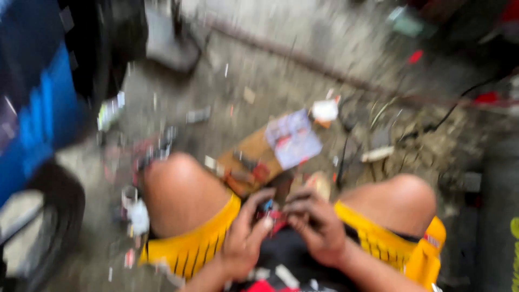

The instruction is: Soldering and connecting electrical wires to components mounted on a wooden board

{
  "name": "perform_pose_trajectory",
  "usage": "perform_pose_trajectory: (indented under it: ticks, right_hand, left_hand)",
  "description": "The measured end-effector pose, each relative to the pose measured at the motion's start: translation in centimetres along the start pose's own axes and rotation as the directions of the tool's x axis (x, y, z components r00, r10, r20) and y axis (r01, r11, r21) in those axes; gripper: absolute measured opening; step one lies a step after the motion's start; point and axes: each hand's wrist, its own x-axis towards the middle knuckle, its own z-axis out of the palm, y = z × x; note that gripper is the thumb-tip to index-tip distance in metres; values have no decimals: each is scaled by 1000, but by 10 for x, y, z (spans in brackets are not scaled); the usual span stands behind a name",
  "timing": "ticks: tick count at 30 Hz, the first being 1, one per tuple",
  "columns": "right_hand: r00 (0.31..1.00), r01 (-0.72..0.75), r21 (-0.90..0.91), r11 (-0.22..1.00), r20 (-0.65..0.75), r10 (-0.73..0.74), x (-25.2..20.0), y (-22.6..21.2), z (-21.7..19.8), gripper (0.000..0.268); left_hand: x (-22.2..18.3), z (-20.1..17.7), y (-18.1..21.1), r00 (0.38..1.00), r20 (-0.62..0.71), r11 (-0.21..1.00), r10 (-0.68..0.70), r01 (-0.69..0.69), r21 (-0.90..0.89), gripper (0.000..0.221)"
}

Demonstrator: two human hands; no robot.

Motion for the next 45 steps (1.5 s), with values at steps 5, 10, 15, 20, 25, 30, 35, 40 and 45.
perform_pose_trajectory:
  ticks: [5, 10, 15, 20, 25, 30, 35, 40, 45]
  right_hand:
    - [989, 104, 76, 992, -110, -95, 13, 14, -3, 14]
    - [990, 50, 330, 943, -142, -3, 6, 28, -13, 11]
    - [952, -289, 524, 801, 65, 300, -24, 48, -57, 24]
    - [975, -144, 384, 912, -102, 197, -60, 59, -126, 19]
    - [934, 47, 547, 836, -322, 158, -81, 52, -139, 17]
    - [969, -22, 607, 795, -182, 165, -106, 62, -131, 13]
    - [934, -11, 768, 640, -222, 282, -103, 95, -112, 15]
    - [865, -51, 924, 378, -149, 480, -90, 97, -76, 17]
    - [826, -136, 990, -30, 130, 549, -99, 33, -25, 19]
  left_hand:
    - [23, 13, -55, 974, 11, 862, -226, 205, -464, 65]
    - [41, -15, -50, 991, 126, 839, -47, 107, -534, 77]
    - [68, -55, -31, 998, 67, 856, 14, -46, 515, 89]
    - [123, -38, -34, 863, 463, 961, -204, 266, -72, 26]
    - [174, -17, -77, 857, 364, 636, -365, -55, 770, 44]
    - [236, -12, -212, 943, 324, 510, -72, -245, 825, 65]
    - [229, -17, -205, 957, 259, 324, -129, -206, 923, 58]
    - [146, 21, -53, 845, 446, 13, 294, -470, 883, 22]
    - [15, 67, 24, 787, 416, 798, 456, -568, 199, 50]
